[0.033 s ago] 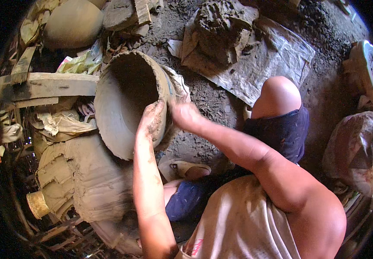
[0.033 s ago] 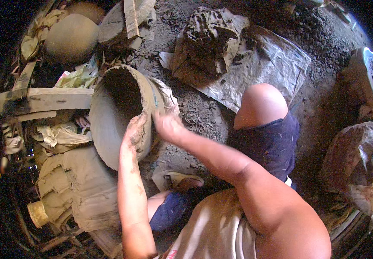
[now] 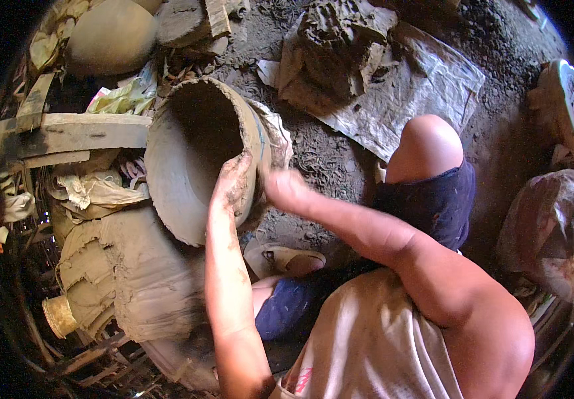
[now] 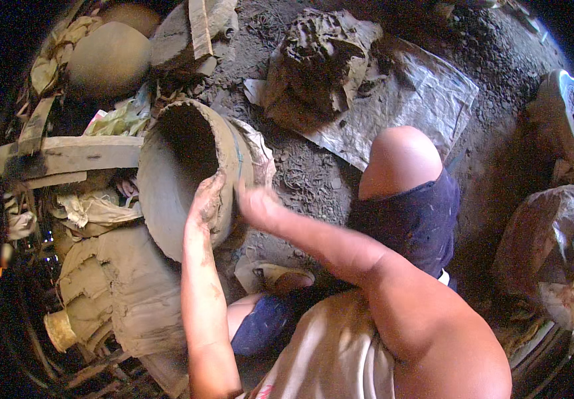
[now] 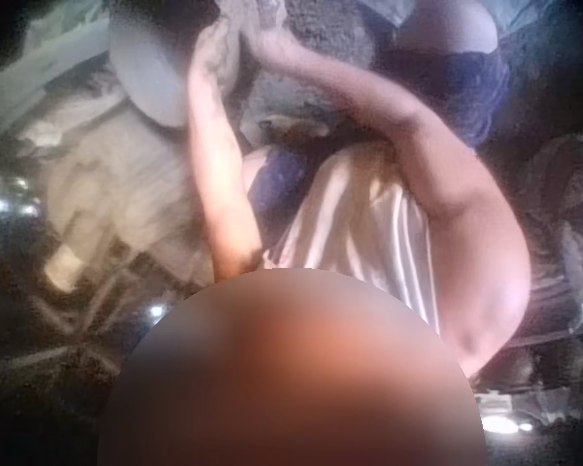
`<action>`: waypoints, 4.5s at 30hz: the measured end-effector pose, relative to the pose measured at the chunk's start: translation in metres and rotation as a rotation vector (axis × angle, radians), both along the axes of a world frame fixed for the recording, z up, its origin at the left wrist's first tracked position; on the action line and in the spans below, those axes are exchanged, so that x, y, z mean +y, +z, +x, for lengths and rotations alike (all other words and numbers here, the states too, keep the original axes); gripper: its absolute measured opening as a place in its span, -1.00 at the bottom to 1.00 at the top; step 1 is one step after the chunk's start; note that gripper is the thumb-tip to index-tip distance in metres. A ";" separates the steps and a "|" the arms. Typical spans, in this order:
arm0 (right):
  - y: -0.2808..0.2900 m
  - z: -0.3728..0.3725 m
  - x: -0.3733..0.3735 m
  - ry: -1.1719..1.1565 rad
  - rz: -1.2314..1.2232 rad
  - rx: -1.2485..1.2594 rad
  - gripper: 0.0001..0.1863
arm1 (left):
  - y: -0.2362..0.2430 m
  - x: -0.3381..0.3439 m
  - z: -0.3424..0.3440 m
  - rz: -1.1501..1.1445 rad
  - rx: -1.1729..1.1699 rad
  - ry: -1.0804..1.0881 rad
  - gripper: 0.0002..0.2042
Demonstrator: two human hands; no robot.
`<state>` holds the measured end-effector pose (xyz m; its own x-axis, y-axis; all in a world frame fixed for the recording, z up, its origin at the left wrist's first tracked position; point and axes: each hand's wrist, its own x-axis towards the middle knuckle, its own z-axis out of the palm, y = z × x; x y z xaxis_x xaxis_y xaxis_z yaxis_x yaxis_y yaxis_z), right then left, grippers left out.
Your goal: The person shapes a clay pot by hand, repeatedly adding and smoothing clay on the rim and sides. They use a wooden stick to measure the pot's diameter and continue refining the shape with their hands.
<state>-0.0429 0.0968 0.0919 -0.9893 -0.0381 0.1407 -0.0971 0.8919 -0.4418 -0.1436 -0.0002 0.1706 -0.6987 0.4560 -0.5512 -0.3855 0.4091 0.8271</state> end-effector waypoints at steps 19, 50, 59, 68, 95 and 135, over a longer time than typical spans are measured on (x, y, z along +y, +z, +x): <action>-0.003 0.001 0.003 -0.002 -0.304 -0.170 -0.77 | 0.010 -0.006 -0.016 0.140 -0.085 0.077 -0.50; -0.014 -0.041 0.042 -0.204 -0.357 0.090 -0.60 | 0.012 -0.025 0.005 -0.135 -0.046 -0.159 -0.61; -0.008 0.025 -0.035 0.062 -0.396 -0.161 -0.53 | 0.018 -0.015 -0.005 0.025 -0.087 -0.036 -0.61; -0.004 0.027 -0.033 0.081 -0.208 -0.218 -0.39 | -0.002 0.001 -0.016 0.046 -0.184 -0.018 -0.64; -0.009 0.028 -0.041 0.290 -0.162 -0.262 -0.38 | 0.011 -0.009 -0.004 0.002 -0.121 0.106 -0.24; -0.043 0.015 -0.014 0.077 -0.032 -0.059 0.05 | -0.033 -0.239 0.027 0.438 0.241 1.009 0.08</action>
